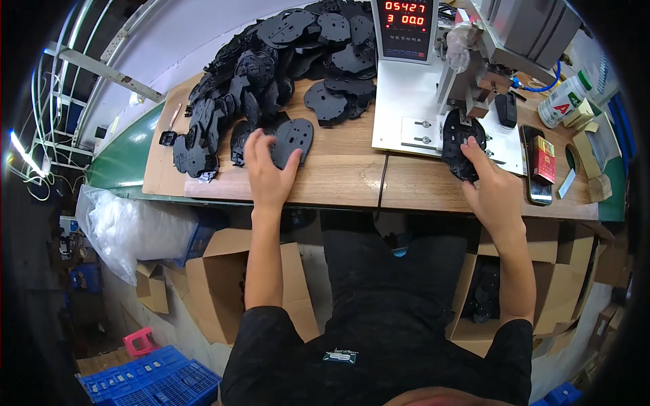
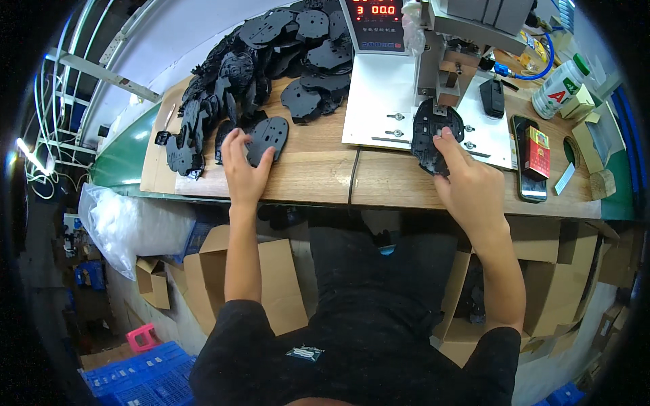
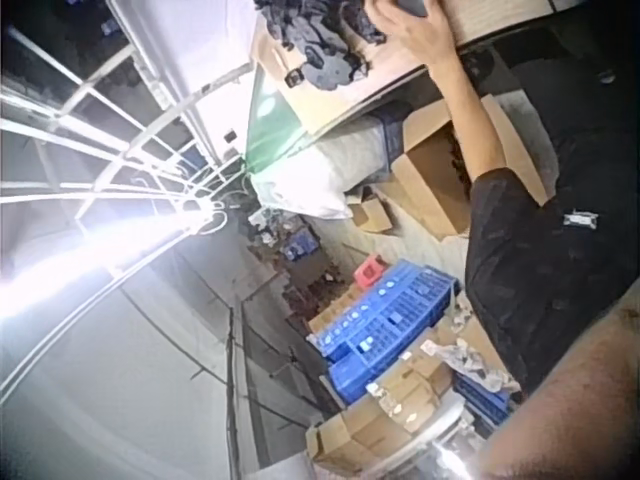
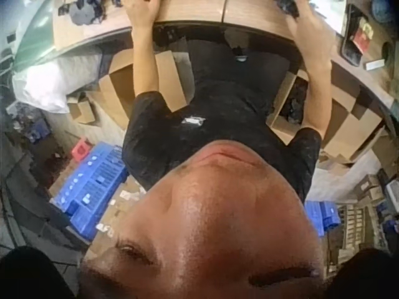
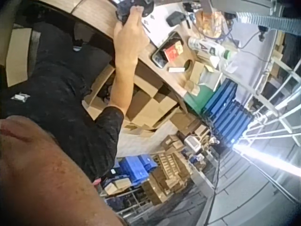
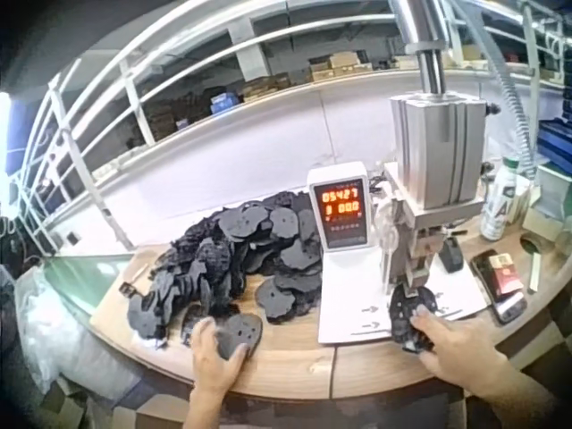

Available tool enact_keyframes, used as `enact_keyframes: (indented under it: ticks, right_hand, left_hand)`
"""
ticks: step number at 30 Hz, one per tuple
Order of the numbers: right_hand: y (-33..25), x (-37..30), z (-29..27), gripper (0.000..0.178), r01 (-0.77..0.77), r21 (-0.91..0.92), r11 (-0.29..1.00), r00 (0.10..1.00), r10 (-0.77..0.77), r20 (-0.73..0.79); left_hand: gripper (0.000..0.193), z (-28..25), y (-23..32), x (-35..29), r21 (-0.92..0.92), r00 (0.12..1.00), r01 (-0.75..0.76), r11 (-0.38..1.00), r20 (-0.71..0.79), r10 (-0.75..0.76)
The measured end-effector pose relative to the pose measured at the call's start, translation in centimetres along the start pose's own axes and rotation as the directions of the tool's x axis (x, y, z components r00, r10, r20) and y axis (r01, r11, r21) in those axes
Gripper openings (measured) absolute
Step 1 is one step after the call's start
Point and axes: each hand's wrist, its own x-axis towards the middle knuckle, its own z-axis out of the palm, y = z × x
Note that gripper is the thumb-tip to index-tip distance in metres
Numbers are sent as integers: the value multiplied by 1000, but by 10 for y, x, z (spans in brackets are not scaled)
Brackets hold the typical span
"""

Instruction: Using a pneumatic press machine to assemble or secure components into plastic computer mouse shells on a production line.

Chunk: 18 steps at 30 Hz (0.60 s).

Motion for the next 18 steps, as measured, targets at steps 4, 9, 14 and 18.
enact_keyframes:
  ticks: [4, 9, 14, 18]
  right_hand:
    - [-2, -2, -2, 53, -15, 1, 1000, 1000, 15, 11]
    - [-4, -3, -1, 52, -45, -4, 999, 997, 45, 57]
    - [3, -6, 4, 50, 7, -14, 1000, 1000, -8, -17]
    - [-1, -4, 7, 49, 22, -76, 997, 999, -24, -28]
  left_hand:
    - [71, -9, 6, -23, 215, 976, 205, 955, 23, -214]
    - [55, -20, 17, -40, 80, 969, 247, 966, -31, -245]
    - [32, -12, 39, -38, -320, 988, 27, 947, -136, -74]
    - [30, -10, 90, -22, -466, 935, -314, 827, 0, 355]
